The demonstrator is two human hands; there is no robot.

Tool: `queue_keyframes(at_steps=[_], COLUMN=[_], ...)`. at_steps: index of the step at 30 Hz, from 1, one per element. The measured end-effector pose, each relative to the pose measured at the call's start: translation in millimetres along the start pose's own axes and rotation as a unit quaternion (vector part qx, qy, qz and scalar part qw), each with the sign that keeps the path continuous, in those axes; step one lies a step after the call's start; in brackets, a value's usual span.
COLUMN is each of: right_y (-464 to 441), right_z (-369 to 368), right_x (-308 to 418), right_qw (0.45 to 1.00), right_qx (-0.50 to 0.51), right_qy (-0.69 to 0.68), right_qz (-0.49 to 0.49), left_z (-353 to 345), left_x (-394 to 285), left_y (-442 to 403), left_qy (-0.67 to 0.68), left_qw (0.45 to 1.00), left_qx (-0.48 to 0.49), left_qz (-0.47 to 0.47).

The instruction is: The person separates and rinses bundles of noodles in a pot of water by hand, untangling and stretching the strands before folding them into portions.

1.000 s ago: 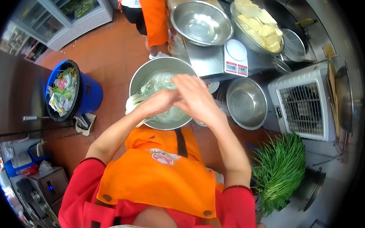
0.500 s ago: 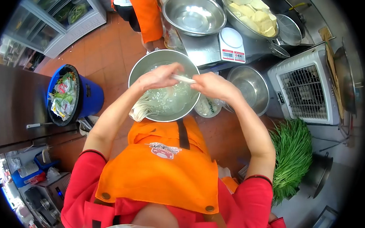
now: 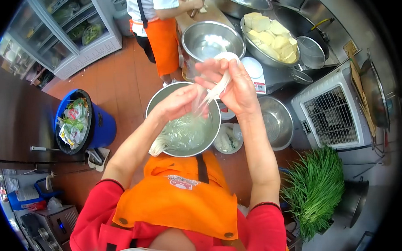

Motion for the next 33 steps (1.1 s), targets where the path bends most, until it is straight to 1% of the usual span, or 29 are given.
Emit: queue_keyframes(at_steps=[1, 4, 5, 8, 9, 10, 11, 12, 13, 14, 15, 16, 18, 19, 21, 22, 23, 24, 25, 27, 30, 31, 33], right_y=[-2.7, -9.3, -11.0, -9.5, -4.8, -1.4, 0.7, 3.1, 4.4, 14.1, 20.9, 28.7, 52.4, 62.0, 81.2, 94.7, 100.7, 102.3, 100.9, 91.7, 66.9, 56.4, 34.9], right_z=[6.2, 12.5, 16.9, 38.7, 44.7, 52.2, 46.5, 39.2, 26.3, 22.6, 38.6, 48.3, 69.7, 80.0, 97.9, 98.6, 90.3, 79.3, 69.1, 39.5, 3.9, -7.8, -31.7], right_x=[1.8, 16.6, 20.8, 25.7, 23.6, 23.1, 22.0, 16.1, 3.5, -9.1, -27.5, -43.2, -63.7, -74.8, -106.5, -123.7, -132.6, -135.1, -132.9, -116.3, -81.4, -69.6, -38.5], right_qw=[0.999, 0.998, 0.996, 0.973, 0.952, 0.905, 0.838, 0.749, 0.65, 0.567, 0.586, 0.603, 0.705, 0.746, 0.84, 0.87, 0.916, 0.941, 0.957, 0.961, 0.965, 0.966, 0.974], right_qx=[-0.019, -0.062, -0.061, -0.155, -0.206, -0.228, -0.202, -0.17, -0.074, -0.054, -0.038, -0.021, -0.061, -0.082, -0.069, -0.064, -0.075, -0.06, -0.045, -0.032, 0.006, 0.038, 0.07], right_qy=[-0.026, -0.012, 0.038, 0.153, 0.215, 0.35, 0.49, 0.616, 0.724, 0.785, 0.787, 0.786, 0.707, 0.658, 0.501, 0.409, 0.28, 0.182, 0.083, -0.086, -0.167, -0.189, -0.18], right_qz=[0.004, 0.03, 0.044, 0.073, 0.065, 0.079, 0.129, 0.177, 0.218, 0.243, 0.189, 0.136, 0.011, -0.053, -0.196, -0.266, -0.278, -0.28, -0.276, -0.26, -0.2, -0.171, -0.118], left_z=[2.6, 11.2, 12.4, 28.0, 32.8, 34.4, 34.4, 34.5, 36.0, 37.6, 40.1, 40.4, 44.5, 49.2, 45.9, 38.0, 33.7, 29.4, 25.5, 22.1, 24.9, 17.2, 3.7], left_x=[0.4, 12.7, 19.4, 38.6, 41.3, 42.9, 42.8, 41.1, 39.9, 37.3, 34.7, 26.4, 9.0, 3.3, -3.5, -5.5, -5.8, -7.5, -9.9, -12.9, -14.3, -16.7, -21.5], left_y=[1.9, 9.5, 10.2, 14.9, 17.0, 19.0, 21.3, 21.9, 21.4, 20.0, 19.3, 18.1, 16.3, 12.9, 5.2, 4.0, 2.3, 1.5, -0.5, -2.8, -7.8, -8.2, -2.4], left_qy=[-0.012, -0.182, -0.198, -0.266, -0.317, -0.357, -0.396, -0.435, -0.47, -0.503, -0.535, -0.552, -0.584, -0.624, -0.661, -0.676, -0.684, -0.677, -0.672, -0.66, -0.527, -0.465, -0.396], left_qw=[0.999, 0.982, 0.979, 0.959, 0.941, 0.926, 0.909, 0.889, 0.868, 0.846, 0.822, 0.813, 0.794, 0.772, 0.747, 0.734, 0.727, 0.732, 0.736, 0.741, 0.844, 0.881, 0.916], left_qx=[-0.034, -0.047, -0.04, -0.049, -0.056, -0.061, -0.065, -0.07, -0.074, -0.078, -0.083, -0.094, -0.117, -0.105, -0.071, -0.053, -0.047, -0.049, -0.05, -0.051, -0.097, -0.081, -0.064], left_qz=[-0.004, 0.034, 0.029, 0.087, 0.1, 0.108, 0.115, 0.122, 0.141, 0.16, 0.178, 0.16, 0.123, 0.066, -0.003, -0.035, -0.037, -0.049, -0.064, -0.109, -0.016, -0.021, -0.022])
Point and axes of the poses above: each hand's wrist, its own y-axis away from the middle knuckle, its own z-axis out of the back of the hand, x = y × z, the point moved 10 cm from there along -y, towards the middle knuckle, and after that the axes turned 7 degrees about y, right-handed, at the moved point
